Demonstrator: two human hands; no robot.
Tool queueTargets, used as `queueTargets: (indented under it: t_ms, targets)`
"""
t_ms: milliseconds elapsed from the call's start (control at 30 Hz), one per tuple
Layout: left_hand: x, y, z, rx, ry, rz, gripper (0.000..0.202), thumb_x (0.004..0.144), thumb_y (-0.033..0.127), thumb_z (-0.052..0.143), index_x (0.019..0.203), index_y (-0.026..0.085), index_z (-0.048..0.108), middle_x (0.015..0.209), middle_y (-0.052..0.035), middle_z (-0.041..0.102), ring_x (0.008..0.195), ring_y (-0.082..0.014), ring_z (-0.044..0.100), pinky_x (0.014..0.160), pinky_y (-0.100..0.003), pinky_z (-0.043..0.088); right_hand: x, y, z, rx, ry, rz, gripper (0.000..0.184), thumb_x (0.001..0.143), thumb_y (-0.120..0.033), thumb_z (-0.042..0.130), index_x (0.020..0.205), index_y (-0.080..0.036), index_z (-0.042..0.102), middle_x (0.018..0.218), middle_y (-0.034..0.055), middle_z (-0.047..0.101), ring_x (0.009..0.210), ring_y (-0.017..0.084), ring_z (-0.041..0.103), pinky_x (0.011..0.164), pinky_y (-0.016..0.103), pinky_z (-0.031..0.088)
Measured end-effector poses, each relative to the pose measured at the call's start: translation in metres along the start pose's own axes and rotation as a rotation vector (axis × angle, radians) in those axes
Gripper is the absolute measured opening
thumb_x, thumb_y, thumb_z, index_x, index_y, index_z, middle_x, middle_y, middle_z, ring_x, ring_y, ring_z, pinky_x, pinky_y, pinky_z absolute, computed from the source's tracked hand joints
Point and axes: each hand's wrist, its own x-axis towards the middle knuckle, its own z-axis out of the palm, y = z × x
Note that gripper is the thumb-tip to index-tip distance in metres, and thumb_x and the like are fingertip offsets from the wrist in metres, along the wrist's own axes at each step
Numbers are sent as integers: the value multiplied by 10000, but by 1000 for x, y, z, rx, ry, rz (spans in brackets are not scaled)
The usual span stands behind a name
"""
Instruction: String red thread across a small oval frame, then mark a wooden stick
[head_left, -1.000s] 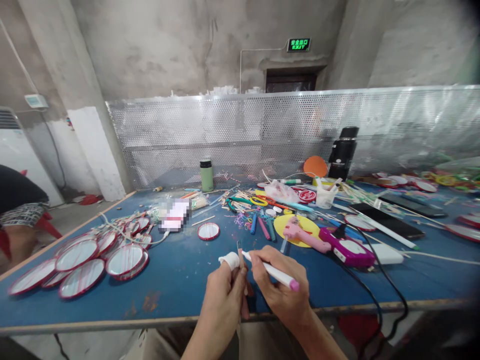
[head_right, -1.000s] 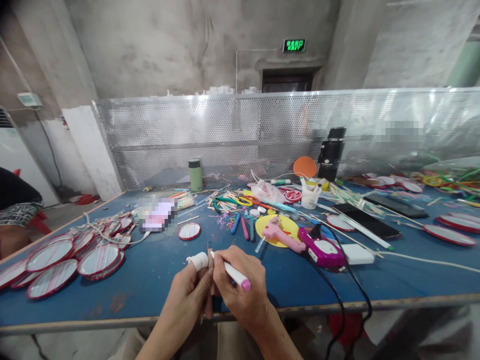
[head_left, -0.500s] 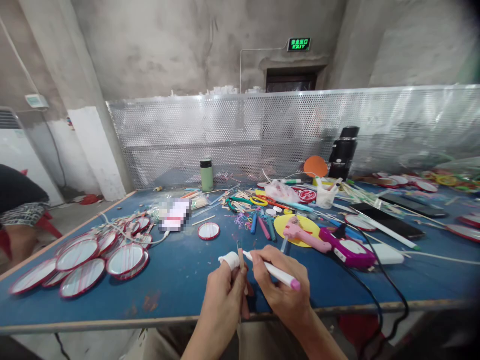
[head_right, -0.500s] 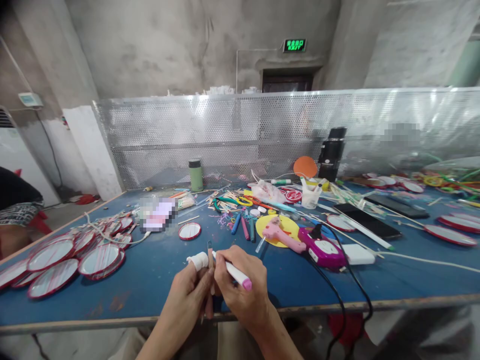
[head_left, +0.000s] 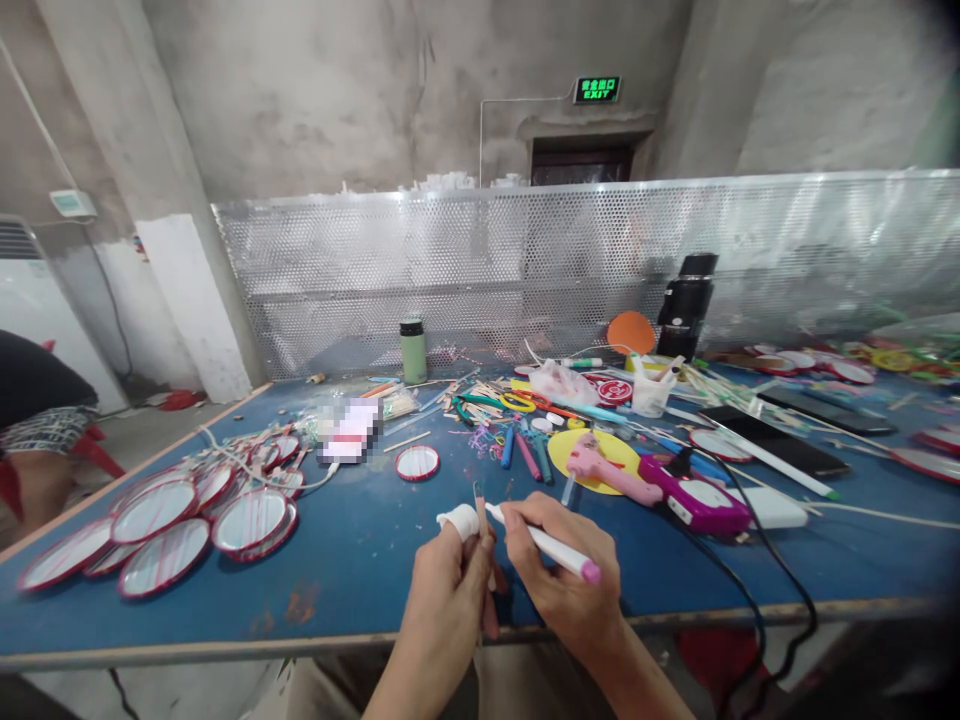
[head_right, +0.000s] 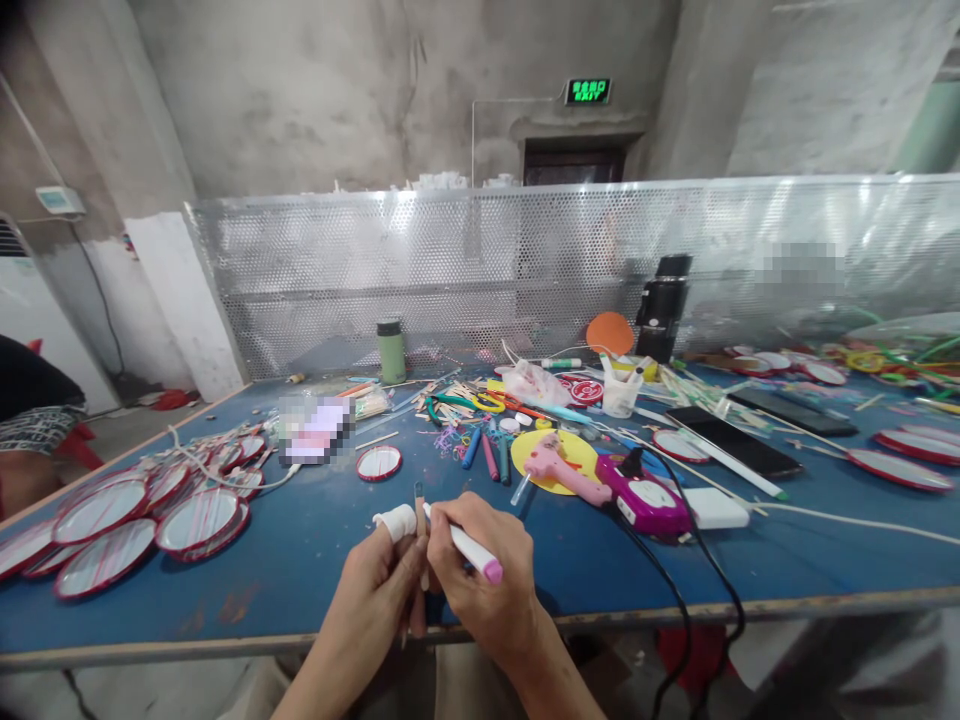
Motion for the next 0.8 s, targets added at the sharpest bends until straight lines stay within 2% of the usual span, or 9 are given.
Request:
queueTargets:
  t_ms: [300, 500, 800]
  targets:
    - [0, 0, -1, 4, -7, -9, 364, 947, 511, 492, 770, 194, 526, 539, 40, 563, 336, -85, 487, 367, -184, 301, 0, 0, 1, -23, 29, 21, 162, 928, -139, 564, 789, -193, 629, 639, -11, 659, 504, 100, 594, 525, 216, 443]
    - [-1, 1, 0, -5, -1, -1, 349, 935, 493, 525, 744, 200, 527, 491, 57, 526, 334, -92, 490, 371, -186, 314, 0, -1, 0, 5, 2, 13, 161, 925, -133, 554, 802, -196, 638, 630, -17, 641, 509, 96, 573, 533, 209, 448]
    - [0, 0, 0, -9, -7, 8, 314, 946, 462, 505, 779, 197, 521, 545, 54, 544, 335, -86, 493, 364, -181, 306, 2, -1, 0, 27, -28, 6, 168, 928, -121, 554, 793, -191, 626, 604, -27, 614, 492, 86, 549, 531, 204, 433]
